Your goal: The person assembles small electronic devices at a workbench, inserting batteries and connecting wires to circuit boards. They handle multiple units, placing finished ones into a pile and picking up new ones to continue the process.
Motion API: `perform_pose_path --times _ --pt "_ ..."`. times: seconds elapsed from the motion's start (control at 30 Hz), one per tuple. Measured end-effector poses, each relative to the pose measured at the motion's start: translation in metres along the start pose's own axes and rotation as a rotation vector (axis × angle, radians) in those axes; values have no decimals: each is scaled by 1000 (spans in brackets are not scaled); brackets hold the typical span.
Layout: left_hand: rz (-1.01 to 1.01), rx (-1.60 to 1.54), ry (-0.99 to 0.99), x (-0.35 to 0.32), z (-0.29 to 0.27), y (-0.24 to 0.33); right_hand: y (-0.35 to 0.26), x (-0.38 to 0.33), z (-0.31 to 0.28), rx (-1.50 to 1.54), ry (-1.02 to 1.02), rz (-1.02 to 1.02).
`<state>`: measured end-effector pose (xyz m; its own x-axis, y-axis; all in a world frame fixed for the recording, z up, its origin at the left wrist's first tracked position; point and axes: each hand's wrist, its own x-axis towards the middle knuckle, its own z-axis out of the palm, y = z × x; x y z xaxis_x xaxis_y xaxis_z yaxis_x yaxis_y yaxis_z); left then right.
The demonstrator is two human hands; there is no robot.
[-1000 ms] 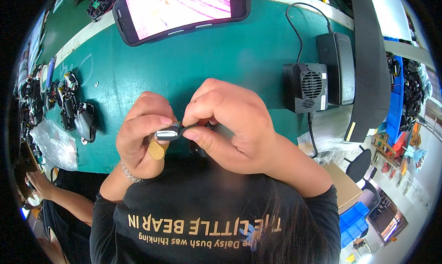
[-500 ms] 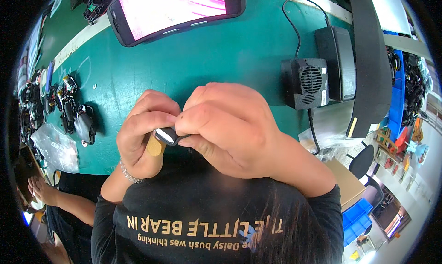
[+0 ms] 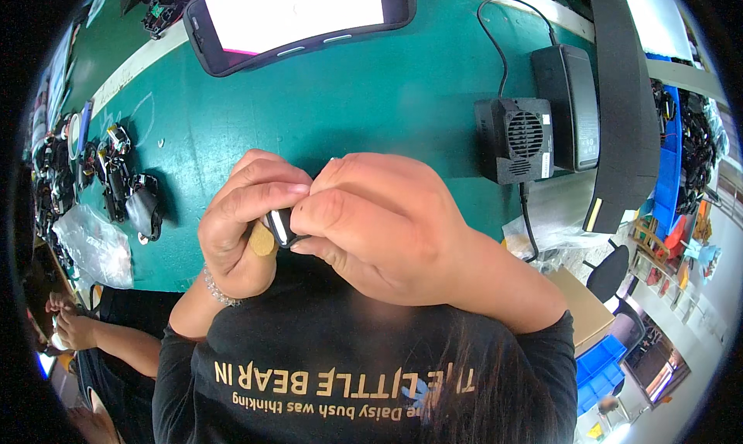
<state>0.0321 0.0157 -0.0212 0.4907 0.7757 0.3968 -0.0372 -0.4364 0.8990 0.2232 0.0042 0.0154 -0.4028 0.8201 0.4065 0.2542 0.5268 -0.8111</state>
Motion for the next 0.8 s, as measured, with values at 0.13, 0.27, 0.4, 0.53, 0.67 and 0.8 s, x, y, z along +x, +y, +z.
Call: perform_pose_path --times 0.13,0.27,0.4,0.53,0.67,0.8 --pt "-5 -22 -11 1 -1 1 -3 1 2 18 34 31" --pt "9 -38 -21 2 0 1 0 0 1 -25 21 -1" --pt "-4 -29 -19 1 2 1 -4 2 -1 -86 6 23" --pt "1 9 -15 1 3 1 -5 4 -4 -63 -39 74" --pt "10 -13 14 -2 5 0 -3 2 1 42 -28 107" --pt "72 -8 14 0 4 -2 -4 2 1 103 -57 178"
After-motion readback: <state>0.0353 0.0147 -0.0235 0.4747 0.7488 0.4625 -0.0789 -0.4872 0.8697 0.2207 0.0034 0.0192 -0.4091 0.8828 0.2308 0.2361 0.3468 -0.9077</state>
